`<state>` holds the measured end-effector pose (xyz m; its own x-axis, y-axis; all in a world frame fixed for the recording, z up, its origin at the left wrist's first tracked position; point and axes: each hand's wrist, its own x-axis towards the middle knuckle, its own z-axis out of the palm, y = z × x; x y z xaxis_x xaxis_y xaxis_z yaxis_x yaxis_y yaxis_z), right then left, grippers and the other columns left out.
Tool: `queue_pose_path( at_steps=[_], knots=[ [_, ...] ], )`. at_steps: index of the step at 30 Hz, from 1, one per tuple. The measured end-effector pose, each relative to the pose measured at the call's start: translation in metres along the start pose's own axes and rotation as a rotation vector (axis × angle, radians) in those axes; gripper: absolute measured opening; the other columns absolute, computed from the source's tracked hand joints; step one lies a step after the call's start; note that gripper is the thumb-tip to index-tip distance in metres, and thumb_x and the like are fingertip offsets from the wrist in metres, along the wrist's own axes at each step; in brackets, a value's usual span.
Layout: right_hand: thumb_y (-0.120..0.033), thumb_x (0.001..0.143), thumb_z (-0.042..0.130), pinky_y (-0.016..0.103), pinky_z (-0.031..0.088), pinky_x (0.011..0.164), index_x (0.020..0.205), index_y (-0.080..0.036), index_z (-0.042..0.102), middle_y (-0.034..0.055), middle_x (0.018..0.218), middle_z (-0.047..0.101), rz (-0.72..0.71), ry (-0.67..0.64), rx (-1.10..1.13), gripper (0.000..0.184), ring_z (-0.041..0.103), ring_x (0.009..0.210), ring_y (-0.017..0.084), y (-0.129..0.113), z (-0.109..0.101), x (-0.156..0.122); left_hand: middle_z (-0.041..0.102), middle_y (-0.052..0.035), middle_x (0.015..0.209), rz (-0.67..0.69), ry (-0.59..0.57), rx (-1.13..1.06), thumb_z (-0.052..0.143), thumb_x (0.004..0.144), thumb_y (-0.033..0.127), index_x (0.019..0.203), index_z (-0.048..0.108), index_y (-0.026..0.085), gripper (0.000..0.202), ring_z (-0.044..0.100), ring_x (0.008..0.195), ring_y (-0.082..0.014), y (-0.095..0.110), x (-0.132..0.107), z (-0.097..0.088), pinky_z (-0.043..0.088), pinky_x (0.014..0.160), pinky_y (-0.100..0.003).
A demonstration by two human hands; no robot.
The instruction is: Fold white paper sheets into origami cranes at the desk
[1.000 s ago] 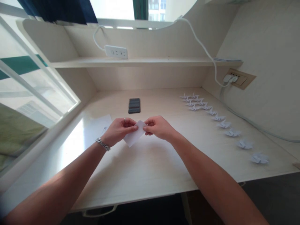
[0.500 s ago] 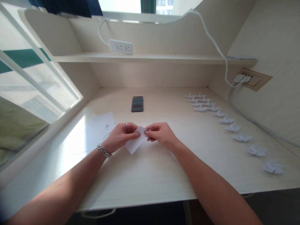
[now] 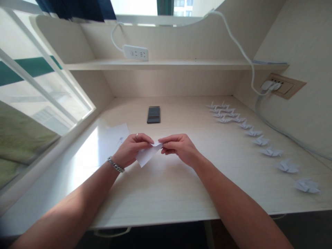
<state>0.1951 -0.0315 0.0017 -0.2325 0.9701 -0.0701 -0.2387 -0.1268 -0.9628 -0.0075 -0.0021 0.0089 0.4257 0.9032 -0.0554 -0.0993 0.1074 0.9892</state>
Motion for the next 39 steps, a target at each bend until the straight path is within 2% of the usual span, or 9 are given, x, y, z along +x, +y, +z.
queue_pose_path(
  at_steps=[3, 7, 11, 14, 21, 28, 33, 39],
  knots=[
    [-0.022, 0.064, 0.076, 0.029, 0.054, 0.064, 0.085, -0.016, 0.079, 0.0063, 0.066, 0.072, 0.007, -0.007, 0.013, 0.022, 0.067, 0.063, 0.016, -0.002, 0.0, -0.001, 0.063, -0.0005, 0.064, -0.021, -0.003, 0.0, 0.074, 0.062, 0.02, 0.067, 0.072, 0.017, 0.006, 0.053, 0.055, -0.0112, 0.002, -0.001, 0.0, 0.039, 0.05, -0.024],
    [-0.022, 0.066, 0.073, 0.029, 0.054, 0.065, 0.082, -0.014, 0.078, 0.0086, 0.07, 0.073, 0.014, -0.031, 0.032, 0.019, 0.069, 0.067, 0.018, -0.004, -0.003, -0.001, 0.063, 0.0006, 0.062, 0.015, 0.0, 0.085, 0.073, 0.064, 0.02, 0.067, 0.072, 0.017, 0.004, 0.051, 0.053, -0.0097, 0.004, -0.002, -0.001, 0.038, 0.05, -0.023],
    [-0.036, 0.073, 0.074, 0.028, 0.053, 0.064, 0.084, -0.015, 0.077, 0.0075, 0.073, 0.072, 0.028, -0.021, -0.054, 0.025, 0.067, 0.067, 0.016, -0.002, -0.001, 0.0, 0.064, 0.0003, 0.062, 0.019, -0.041, 0.195, 0.073, 0.066, 0.023, 0.067, 0.072, 0.016, 0.007, 0.052, 0.055, -0.0097, 0.004, -0.003, 0.002, 0.038, 0.051, -0.022],
    [-0.043, 0.07, 0.077, 0.029, 0.052, 0.066, 0.085, -0.015, 0.077, 0.0064, 0.077, 0.072, 0.017, -0.042, -0.195, 0.031, 0.064, 0.066, 0.014, 0.003, 0.001, 0.001, 0.066, -0.0014, 0.063, 0.021, -0.075, 0.257, 0.074, 0.069, 0.028, 0.07, 0.073, 0.015, 0.013, 0.054, 0.056, -0.0103, 0.001, -0.003, 0.005, 0.039, 0.051, -0.022],
    [-0.038, 0.067, 0.08, 0.03, 0.052, 0.066, 0.086, -0.014, 0.078, 0.0062, 0.073, 0.072, -0.012, -0.034, -0.266, 0.031, 0.062, 0.065, 0.014, 0.008, -0.001, 0.002, 0.071, -0.0056, 0.073, 0.062, -0.04, 0.318, 0.077, 0.068, 0.028, 0.078, 0.072, 0.014, 0.017, 0.063, 0.065, -0.0149, -0.002, -0.001, 0.004, 0.046, 0.055, -0.024],
    [-0.035, 0.064, 0.081, 0.03, 0.053, 0.064, 0.082, -0.015, 0.077, 0.0056, 0.072, 0.072, 0.01, 0.009, -0.254, 0.028, 0.064, 0.066, 0.015, 0.007, 0.003, 0.002, 0.071, -0.0042, 0.068, 0.088, -0.004, 0.424, 0.075, 0.071, 0.031, 0.079, 0.075, 0.016, 0.017, 0.061, 0.059, -0.013, -0.007, 0.0, 0.0, 0.043, 0.05, -0.022],
    [-0.033, 0.062, 0.082, 0.03, 0.052, 0.064, 0.082, -0.015, 0.078, 0.006, 0.072, 0.073, -0.013, 0.032, -0.26, 0.027, 0.064, 0.065, 0.015, 0.007, 0.002, 0.002, 0.072, -0.0049, 0.072, 0.086, -0.039, 0.338, 0.073, 0.071, 0.025, 0.081, 0.074, 0.015, 0.015, 0.063, 0.063, -0.014, -0.005, 0.0, 0.001, 0.045, 0.053, -0.023],
    [-0.033, 0.06, 0.084, 0.031, 0.053, 0.064, 0.083, -0.016, 0.079, 0.006, 0.072, 0.073, -0.061, 0.06, -0.24, 0.029, 0.065, 0.066, 0.016, 0.007, 0.0, 0.003, 0.075, -0.0089, 0.09, 0.077, -0.05, 0.137, 0.072, 0.07, 0.021, 0.09, 0.072, 0.013, 0.021, 0.067, 0.079, -0.0179, 0.001, -0.001, 0.001, 0.051, 0.067, -0.027]
  ],
)
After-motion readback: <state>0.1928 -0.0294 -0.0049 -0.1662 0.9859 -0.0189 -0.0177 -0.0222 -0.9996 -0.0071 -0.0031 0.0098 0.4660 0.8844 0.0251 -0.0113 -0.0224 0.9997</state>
